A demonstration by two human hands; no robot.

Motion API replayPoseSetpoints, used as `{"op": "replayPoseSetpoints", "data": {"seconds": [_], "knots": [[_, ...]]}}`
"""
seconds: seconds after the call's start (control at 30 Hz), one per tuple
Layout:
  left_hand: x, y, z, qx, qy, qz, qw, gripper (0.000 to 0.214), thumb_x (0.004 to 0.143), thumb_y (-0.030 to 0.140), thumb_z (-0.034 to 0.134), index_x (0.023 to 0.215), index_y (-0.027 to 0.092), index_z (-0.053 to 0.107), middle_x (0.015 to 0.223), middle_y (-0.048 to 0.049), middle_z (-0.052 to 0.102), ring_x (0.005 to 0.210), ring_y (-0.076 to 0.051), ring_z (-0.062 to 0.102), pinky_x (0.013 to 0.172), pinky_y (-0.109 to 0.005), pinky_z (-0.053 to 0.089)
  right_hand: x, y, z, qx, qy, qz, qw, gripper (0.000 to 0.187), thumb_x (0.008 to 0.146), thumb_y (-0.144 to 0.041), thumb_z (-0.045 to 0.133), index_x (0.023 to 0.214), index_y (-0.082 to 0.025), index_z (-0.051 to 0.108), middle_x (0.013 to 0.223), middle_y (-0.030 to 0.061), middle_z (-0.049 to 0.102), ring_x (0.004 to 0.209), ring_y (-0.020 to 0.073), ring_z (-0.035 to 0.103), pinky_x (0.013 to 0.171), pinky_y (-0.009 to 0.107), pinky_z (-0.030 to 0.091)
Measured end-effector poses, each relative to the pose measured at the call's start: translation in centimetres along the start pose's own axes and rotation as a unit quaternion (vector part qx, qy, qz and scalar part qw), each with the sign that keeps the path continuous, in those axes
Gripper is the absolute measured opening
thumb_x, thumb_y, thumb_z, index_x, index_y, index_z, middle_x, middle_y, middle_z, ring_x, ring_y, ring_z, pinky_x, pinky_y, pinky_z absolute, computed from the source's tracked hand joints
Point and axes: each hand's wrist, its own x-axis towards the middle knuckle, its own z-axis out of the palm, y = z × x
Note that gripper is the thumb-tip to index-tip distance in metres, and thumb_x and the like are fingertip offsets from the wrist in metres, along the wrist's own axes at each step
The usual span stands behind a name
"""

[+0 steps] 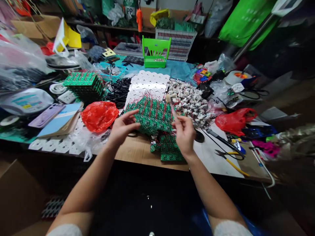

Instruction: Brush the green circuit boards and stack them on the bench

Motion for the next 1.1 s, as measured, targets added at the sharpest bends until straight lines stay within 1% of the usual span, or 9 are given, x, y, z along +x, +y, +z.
{"op": "replayPoseSetpoints", "data": {"seconds": [0.1, 0.2, 0.33, 0.43, 0.6, 0.7, 0.8, 0.9, 1.1], "knots": [[2.8, -0.6, -2.0, 0.124, 0.069, 0.049, 0.989, 0.055, 0.061, 0.019, 0.081, 0.115, 0.017, 0.072, 0.082, -0.0004, 0.065, 0.066, -0.011, 0.059, 0.067, -0.026, 0.052, 1.4, 1.3, 3.1, -0.034, -0.059, -0.003, 0.998, 0.018, 0.096, -0.037, 0.052, 0.103, -0.022, 0.06, 0.081, 0.0017, 0.069, 0.072, 0.0163, 0.067, 0.066, 0.03, 0.054], [3.1, -2.1, -2.1, 0.187, 0.098, 0.068, 0.975, 0.051, 0.064, 0.021, 0.078, 0.114, 0.015, 0.071, 0.09, -0.0042, 0.069, 0.07, -0.013, 0.064, 0.069, -0.029, 0.054, 0.5, 2.2, 2.7, -0.053, -0.087, 0.011, 0.995, 0.02, 0.097, -0.037, 0.051, 0.104, -0.021, 0.061, 0.081, 0.002, 0.069, 0.071, 0.0164, 0.068, 0.065, 0.03, 0.054], [2.2, -3.5, -1.5, 0.203, 0.104, 0.098, 0.969, 0.049, 0.067, 0.025, 0.077, 0.114, 0.016, 0.069, 0.097, -0.0048, 0.068, 0.075, -0.015, 0.066, 0.071, -0.031, 0.057, -3.2, 2.0, -2.0, -0.1, -0.108, 0.001, 0.989, 0.019, 0.098, -0.036, 0.052, 0.108, -0.023, 0.061, 0.087, 0.0023, 0.07, 0.064, 0.0151, 0.066, 0.061, 0.029, 0.054], [1.3, -3.4, -1.2, 0.204, 0.106, 0.124, 0.965, 0.048, 0.07, 0.026, 0.076, 0.116, 0.016, 0.066, 0.099, -0.0045, 0.065, 0.079, -0.015, 0.067, 0.074, -0.032, 0.058, -6.0, 1.7, -6.1, -0.157, -0.187, -0.067, 0.968, 0.018, 0.099, -0.029, 0.052, 0.111, -0.024, 0.063, 0.092, 0.0049, 0.071, 0.074, 0.0173, 0.067, 0.067, 0.031, 0.054], [-4.8, -4.2, 1.2, 0.267, 0.17, 0.189, 0.929, 0.024, 0.08, 0.025, 0.071, 0.102, 0.019, 0.064, 0.092, -0.002, 0.062, 0.079, -0.014, 0.064, 0.074, -0.03, 0.055, -8.7, 2.4, -11.1, -0.229, -0.31, -0.159, 0.909, 0.021, 0.097, -0.021, 0.055, 0.114, -0.022, 0.067, 0.084, 0.0039, 0.068, 0.074, 0.0152, 0.065, 0.067, 0.027, 0.051], [-10.1, -7.1, 3.9, 0.244, 0.042, 0.108, 0.963, 0.015, 0.083, 0.023, 0.068, 0.096, 0.021, 0.062, 0.077, 0.001, 0.063, 0.066, -0.012, 0.061, 0.064, -0.026, 0.051, -8.9, 2.9, -12.4, -0.276, -0.328, -0.199, 0.881, 0.021, 0.096, -0.022, 0.057, 0.113, -0.021, 0.07, 0.08, 0.0029, 0.067, 0.069, 0.0129, 0.063, 0.063, 0.024, 0.046], [-13.1, -10.2, 6.5, 0.15, -0.048, -0.049, 0.986, 0.03, 0.08, 0.025, 0.07, 0.107, 0.021, 0.056, 0.081, 0.0, 0.066, 0.065, -0.013, 0.063, 0.06, -0.026, 0.051, -8.4, 3.1, -12.6, -0.306, -0.336, -0.244, 0.857, 0.02, 0.097, -0.023, 0.057, 0.11, -0.02, 0.073, 0.077, 0.0028, 0.067, 0.066, 0.0119, 0.061, 0.059, 0.024, 0.042], [-13.2, -11.8, 8.3, 0.085, -0.028, -0.133, 0.987, 0.046, 0.072, 0.028, 0.079, 0.108, 0.02, 0.052, 0.083, 0.0, 0.066, 0.068, -0.014, 0.063, 0.063, -0.027, 0.052, -7.6, 3.0, -12.3, -0.32, -0.337, -0.272, 0.842, 0.02, 0.097, -0.025, 0.056, 0.106, -0.022, 0.074, 0.073, 0.0019, 0.065, 0.064, 0.0117, 0.058, 0.058, 0.025, 0.038], [-11.9, -12.0, 10.3, 0.069, 0.018, -0.137, 0.988, 0.046, 0.069, 0.025, 0.08, 0.102, 0.021, 0.047, 0.073, 0.0056, 0.059, 0.062, -0.012, 0.059, 0.06, -0.026, 0.048, -5.5, 3.9, -11.4, -0.348, -0.323, -0.309, 0.824, 0.022, 0.097, -0.024, 0.056, 0.109, -0.024, 0.075, 0.072, 0.0013, 0.064, 0.063, 0.0121, 0.054, 0.057, 0.027, 0.034]]}}
